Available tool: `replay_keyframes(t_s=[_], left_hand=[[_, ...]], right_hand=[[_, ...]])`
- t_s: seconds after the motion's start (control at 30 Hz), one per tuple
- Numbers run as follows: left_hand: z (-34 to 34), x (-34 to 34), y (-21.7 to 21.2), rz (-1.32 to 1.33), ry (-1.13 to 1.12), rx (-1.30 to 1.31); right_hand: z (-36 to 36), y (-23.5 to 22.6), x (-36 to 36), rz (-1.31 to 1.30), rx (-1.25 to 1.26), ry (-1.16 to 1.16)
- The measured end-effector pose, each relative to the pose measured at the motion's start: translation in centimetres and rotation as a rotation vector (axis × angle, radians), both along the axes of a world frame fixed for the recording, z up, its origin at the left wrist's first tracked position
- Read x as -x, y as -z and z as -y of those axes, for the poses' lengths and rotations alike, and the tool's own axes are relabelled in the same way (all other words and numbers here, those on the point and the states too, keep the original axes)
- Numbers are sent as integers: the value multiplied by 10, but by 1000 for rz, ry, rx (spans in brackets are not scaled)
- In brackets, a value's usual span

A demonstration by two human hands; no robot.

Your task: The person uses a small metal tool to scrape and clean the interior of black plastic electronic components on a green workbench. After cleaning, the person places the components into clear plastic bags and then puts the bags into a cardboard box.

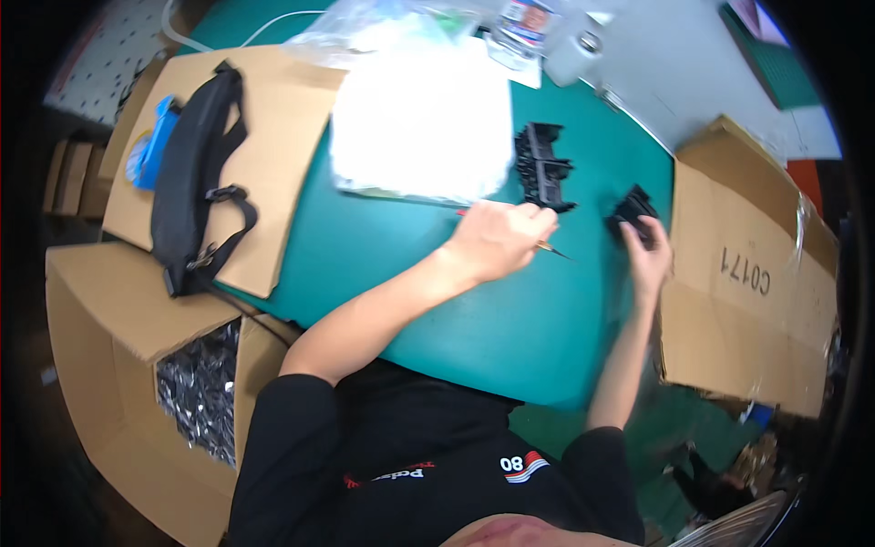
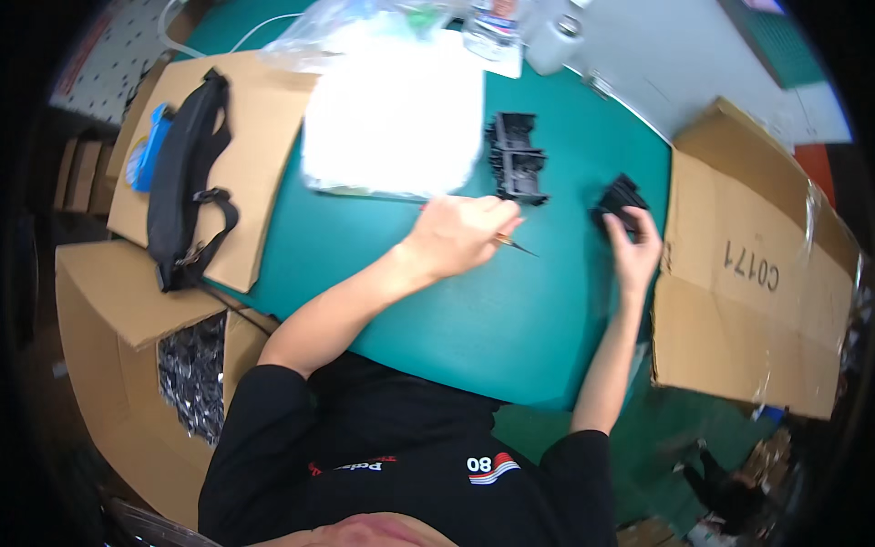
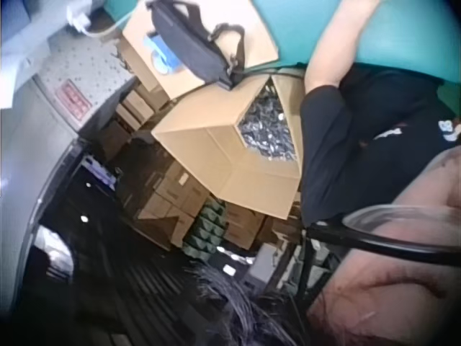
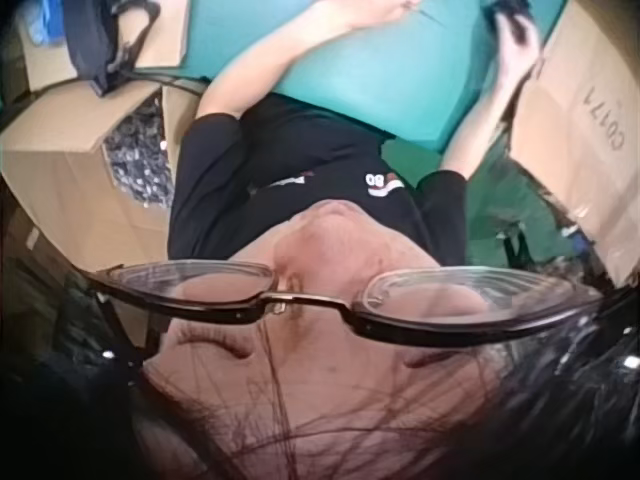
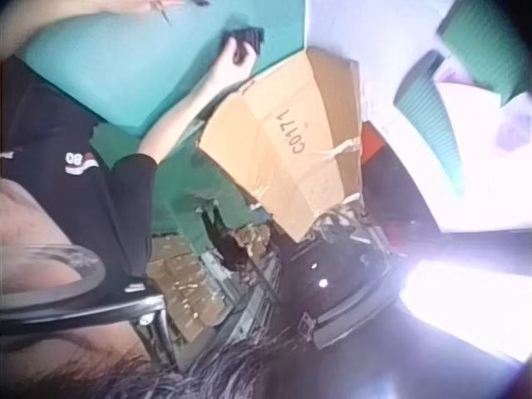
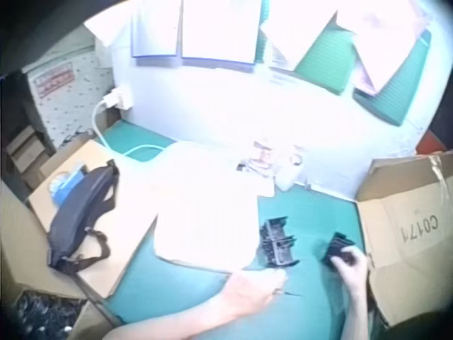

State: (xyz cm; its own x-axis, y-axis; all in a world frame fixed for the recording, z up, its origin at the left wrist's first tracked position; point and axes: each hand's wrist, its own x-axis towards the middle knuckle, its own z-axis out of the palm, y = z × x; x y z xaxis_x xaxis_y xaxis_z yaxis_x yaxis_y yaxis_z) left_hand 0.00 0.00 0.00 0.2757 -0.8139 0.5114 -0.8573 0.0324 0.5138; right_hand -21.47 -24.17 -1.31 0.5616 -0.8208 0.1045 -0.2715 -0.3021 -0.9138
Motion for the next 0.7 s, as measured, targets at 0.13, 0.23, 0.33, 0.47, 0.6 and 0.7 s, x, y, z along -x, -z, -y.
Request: replay_keyframes(t_s=[0.13,0.23,0.33,0.47,0.6,0.7], left_hand=[[-5,3,-6,-44,58,-3],[3,10,-7,-60,86,-17],[3,12,-9,-65,89,-74],[1,11,-14,-74,110,-188],[-1,12,-19,-66,108,-188],[1,16,-17,-128,106,-175]], right_hand=[[-56,-16,3,-159,417,-140],[-62,-39,8,-179,569,-279],[-68,-48,13,-239,697,-378],[-64,-49,16,-317,833,-372],[-80,-62,16,-286,851,-387],[-85,-53,16,-169,858,-337]])
